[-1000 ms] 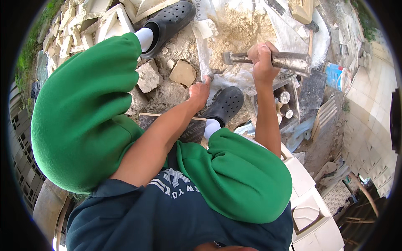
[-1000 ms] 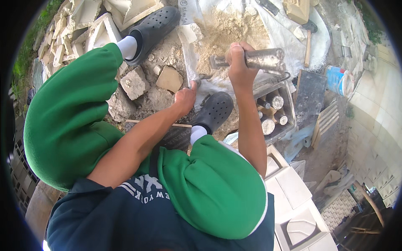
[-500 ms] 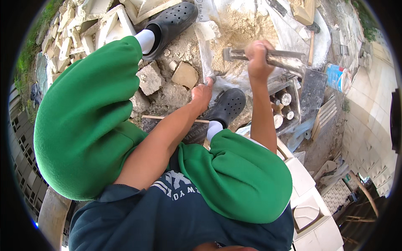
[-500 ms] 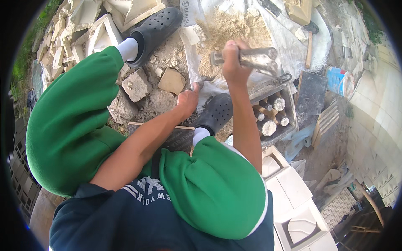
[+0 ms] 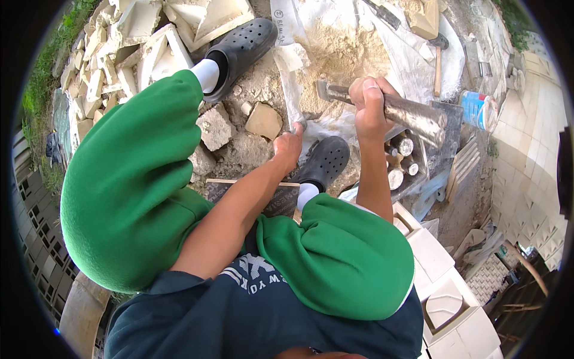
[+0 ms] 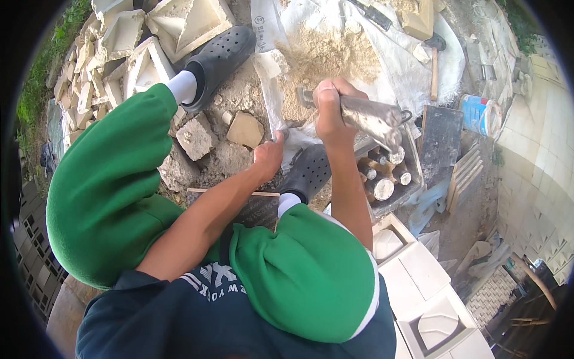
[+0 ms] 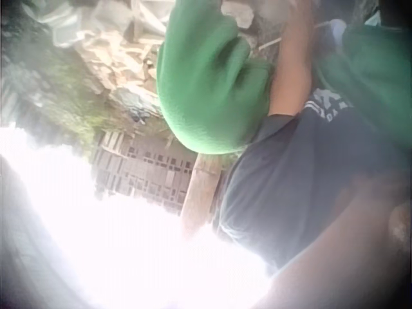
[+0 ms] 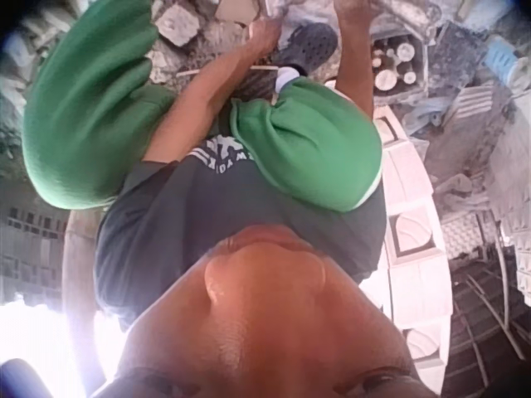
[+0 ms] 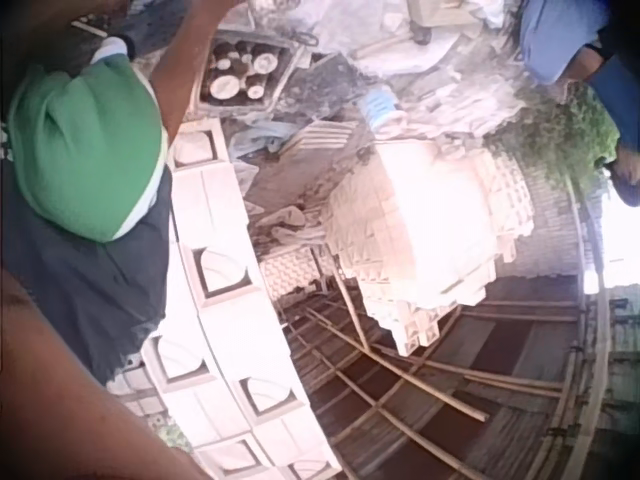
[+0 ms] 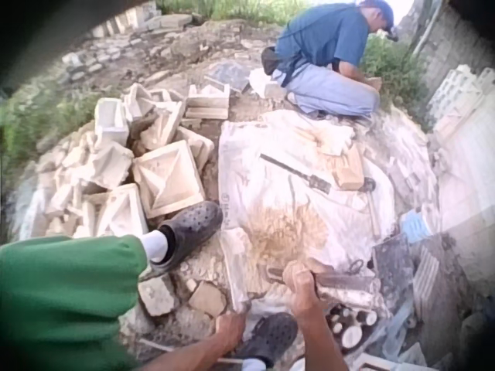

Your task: The person uses a chisel and hammer to chip a stone block on a sheet, touches and shifts the stone pieces and powder by hand, and chips the stone further with the chisel and hammer.

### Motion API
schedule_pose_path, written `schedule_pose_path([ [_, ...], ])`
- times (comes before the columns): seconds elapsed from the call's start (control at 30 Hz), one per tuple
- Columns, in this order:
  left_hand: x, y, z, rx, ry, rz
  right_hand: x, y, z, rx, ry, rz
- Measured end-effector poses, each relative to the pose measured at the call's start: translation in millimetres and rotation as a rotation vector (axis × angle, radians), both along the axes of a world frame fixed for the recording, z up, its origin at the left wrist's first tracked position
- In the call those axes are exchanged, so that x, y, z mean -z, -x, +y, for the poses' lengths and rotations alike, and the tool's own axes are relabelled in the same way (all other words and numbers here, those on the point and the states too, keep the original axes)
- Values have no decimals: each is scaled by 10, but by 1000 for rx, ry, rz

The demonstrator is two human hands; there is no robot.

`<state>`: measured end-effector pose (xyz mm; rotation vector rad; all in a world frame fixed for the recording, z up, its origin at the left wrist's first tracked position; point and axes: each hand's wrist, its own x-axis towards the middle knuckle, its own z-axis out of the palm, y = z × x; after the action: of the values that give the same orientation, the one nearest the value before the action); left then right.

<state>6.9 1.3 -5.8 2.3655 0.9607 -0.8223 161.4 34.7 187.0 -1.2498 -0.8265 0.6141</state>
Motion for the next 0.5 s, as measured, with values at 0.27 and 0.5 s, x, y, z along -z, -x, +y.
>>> schedule_pose_path([
  [0.27, 53, 19, 30, -46, 33, -70, 76, -96, -235, 27, -105, 76],
  [0.5, -39, 72, -43, -14, 4, -59, 3, 14, -317, 164, 6, 79],
])
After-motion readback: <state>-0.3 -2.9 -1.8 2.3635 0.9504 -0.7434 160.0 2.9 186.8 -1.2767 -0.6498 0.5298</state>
